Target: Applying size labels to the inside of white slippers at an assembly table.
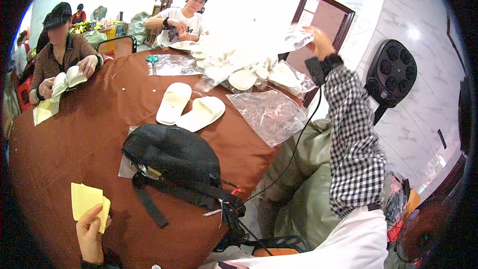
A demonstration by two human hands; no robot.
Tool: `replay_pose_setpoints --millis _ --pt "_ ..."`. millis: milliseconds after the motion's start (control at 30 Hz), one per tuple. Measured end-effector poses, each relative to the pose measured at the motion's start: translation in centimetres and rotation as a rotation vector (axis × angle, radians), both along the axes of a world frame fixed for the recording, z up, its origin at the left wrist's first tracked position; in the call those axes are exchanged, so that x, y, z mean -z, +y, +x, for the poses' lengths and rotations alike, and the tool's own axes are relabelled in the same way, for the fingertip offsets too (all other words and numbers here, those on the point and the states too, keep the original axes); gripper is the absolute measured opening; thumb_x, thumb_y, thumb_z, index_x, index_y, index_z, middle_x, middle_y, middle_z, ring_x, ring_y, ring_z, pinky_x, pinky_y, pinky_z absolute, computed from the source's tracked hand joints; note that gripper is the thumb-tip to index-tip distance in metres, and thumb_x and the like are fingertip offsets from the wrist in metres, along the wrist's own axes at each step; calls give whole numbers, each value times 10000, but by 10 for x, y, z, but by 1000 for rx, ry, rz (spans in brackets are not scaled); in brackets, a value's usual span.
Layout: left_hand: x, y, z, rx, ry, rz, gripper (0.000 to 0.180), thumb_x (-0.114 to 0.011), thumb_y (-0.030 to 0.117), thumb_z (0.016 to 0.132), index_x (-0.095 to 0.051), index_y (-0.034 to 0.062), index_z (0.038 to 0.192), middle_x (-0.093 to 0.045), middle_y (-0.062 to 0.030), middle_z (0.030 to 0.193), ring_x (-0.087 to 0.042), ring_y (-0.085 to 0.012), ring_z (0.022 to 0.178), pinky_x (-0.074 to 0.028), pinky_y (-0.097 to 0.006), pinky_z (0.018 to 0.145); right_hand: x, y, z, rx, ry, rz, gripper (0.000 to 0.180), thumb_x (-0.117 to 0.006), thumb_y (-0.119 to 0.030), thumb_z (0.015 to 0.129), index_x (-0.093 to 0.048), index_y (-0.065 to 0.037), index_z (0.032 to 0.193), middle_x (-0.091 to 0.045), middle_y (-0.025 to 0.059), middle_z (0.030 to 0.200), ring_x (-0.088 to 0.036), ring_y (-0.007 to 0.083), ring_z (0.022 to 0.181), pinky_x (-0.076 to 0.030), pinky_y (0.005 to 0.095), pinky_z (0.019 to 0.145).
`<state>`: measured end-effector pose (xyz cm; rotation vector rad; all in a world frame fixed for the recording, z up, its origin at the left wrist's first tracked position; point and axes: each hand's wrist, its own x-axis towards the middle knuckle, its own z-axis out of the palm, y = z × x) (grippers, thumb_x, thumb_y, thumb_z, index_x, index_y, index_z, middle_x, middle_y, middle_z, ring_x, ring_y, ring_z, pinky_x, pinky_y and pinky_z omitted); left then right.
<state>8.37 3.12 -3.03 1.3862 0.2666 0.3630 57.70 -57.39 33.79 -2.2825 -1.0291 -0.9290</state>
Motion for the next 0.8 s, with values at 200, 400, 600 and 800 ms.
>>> replay_pose_setpoints --millis 200,400,600,800 --pt "-11 0 -22 -123 53 -22 324 -527 15 904 -610 -49 1211 -611 -128 1218 -633 -195 1018 -556 -313 855 186 -13 18 326 33 865 185 -622 -216 886 -573 -39 862 -577 22 685 -526 113 543 -422 283 492" --pt "-29 -9 -32 -69 132 37 337 -511 62 978 -572 -18 1300 -570 -162 1305 -582 -245 1159 -469 -351 1002 307 58 -52 162 659 948 530 -686 -165 832 -422 44 1242 -597 95 1015 -588 150 845 -504 290 726" --pt "-8 1 -22 -129 80 -30 353 -535 38 914 -577 -44 1255 -605 -139 1222 -630 -190 1031 -558 -312 869 332 47 -61 195 876 564 367 -617 -86 814 -531 -13 1163 -617 124 1083 -682 284 921 -562 398 717" --pt "-18 -10 -20 -120 70 -13 361 -524 39 908 -576 -62 1251 -585 -150 1250 -628 -199 1040 -555 -315 873 294 51 -92 939 342 -386 240 -589 -283 844 -739 -99 881 -677 155 1023 -621 373 1050 -494 501 873"
